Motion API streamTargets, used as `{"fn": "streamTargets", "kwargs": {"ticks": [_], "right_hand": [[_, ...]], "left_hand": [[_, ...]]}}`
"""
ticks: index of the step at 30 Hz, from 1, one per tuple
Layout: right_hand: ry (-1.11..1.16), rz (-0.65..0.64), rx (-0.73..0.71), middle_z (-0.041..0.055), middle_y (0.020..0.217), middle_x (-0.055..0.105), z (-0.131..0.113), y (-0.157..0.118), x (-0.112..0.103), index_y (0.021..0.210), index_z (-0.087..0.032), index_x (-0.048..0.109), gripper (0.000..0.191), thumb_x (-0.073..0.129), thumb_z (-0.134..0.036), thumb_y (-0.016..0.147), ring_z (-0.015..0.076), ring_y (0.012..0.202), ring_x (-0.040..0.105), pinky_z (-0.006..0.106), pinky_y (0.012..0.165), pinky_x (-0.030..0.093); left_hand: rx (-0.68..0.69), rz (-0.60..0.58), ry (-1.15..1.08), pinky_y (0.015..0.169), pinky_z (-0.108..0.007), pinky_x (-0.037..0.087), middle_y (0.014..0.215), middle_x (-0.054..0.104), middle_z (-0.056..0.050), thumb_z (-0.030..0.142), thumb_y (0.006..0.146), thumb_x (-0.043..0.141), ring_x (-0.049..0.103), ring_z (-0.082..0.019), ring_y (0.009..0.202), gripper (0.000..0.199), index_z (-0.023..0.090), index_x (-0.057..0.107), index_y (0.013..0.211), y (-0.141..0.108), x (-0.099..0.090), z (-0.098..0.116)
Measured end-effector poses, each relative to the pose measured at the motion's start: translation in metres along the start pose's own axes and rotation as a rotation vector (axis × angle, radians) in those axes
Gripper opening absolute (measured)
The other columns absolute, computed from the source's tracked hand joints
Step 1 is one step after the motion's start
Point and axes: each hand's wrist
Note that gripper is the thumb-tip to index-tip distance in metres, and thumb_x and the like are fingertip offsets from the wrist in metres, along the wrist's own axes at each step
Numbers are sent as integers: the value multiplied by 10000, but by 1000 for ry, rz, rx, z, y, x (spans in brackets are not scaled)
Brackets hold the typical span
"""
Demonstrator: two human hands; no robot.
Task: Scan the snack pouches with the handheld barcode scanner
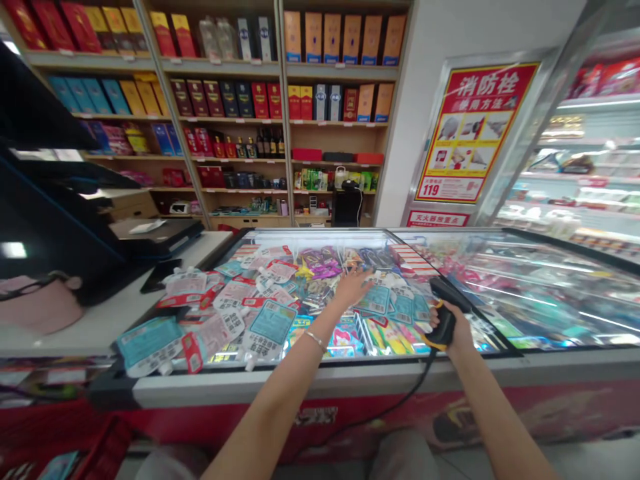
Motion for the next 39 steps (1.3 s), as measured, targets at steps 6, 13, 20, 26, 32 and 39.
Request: {"fn": "streamTargets", "kwargs": {"ticks": [6, 13, 20, 26, 32, 39], "right_hand": [[51, -177, -51, -43, 549, 477, 2, -7, 63, 754, -178, 580, 216, 699, -304, 625, 66, 411, 407, 165, 349, 392], [69, -473, 54, -50, 545, 483, 49, -8, 169, 794, -185, 567, 186, 658, -311, 693, 60, 397, 398, 154, 351, 376], [62, -626, 295, -65, 515, 478, 141, 0, 247, 739, -194, 529, 215, 670, -350, 696, 58, 368, 376, 161, 334, 347], [-17, -628, 547, -51, 510, 503, 195, -7, 244, 722, -168, 549, 242, 692, -358, 673, 66, 369, 401, 180, 341, 361], [42, -677, 559, -50, 527, 512, 193, -13, 238, 757, -176, 562, 195, 670, -333, 714, 70, 373, 404, 183, 347, 365], [43, -682, 562, -52, 525, 500, 188, -15, 241, 743, -176, 546, 224, 697, -332, 688, 66, 372, 393, 182, 341, 349]], "left_hand": [[-137, 272, 109, 1123, -444, 249, 1447, 436, -63, 368, 904, 451, 327, -242, 1377, 436, 254, 517, 1319, -29, -105, -67], [-592, 384, 279, 942, -340, 443, 1206, 629, -109, 324, 846, 517, 587, -248, 1108, 356, 189, 620, 1159, -108, -183, -172], [-898, 352, 414, 805, -361, 476, 1072, 661, -173, 419, 849, 469, 620, -304, 1009, 386, 132, 676, 1004, -148, -178, -230], [-957, 222, 463, 814, -404, 460, 1020, 672, -211, 580, 786, 489, 569, -356, 1079, 515, 127, 699, 908, -157, -168, -236], [-963, 74, 441, 918, -449, 392, 1201, 600, -212, 560, 619, 667, 460, -383, 1196, 549, 149, 671, 984, -156, -161, -236], [-810, 64, 235, 774, -297, 440, 1045, 679, -139, 435, 696, 620, 619, -265, 951, 368, 150, 655, 925, -150, -155, -244]]}}
Point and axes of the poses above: each hand's wrist, its own y-axis towards the middle knuckle, its own x-axis out of the palm, z = x × y
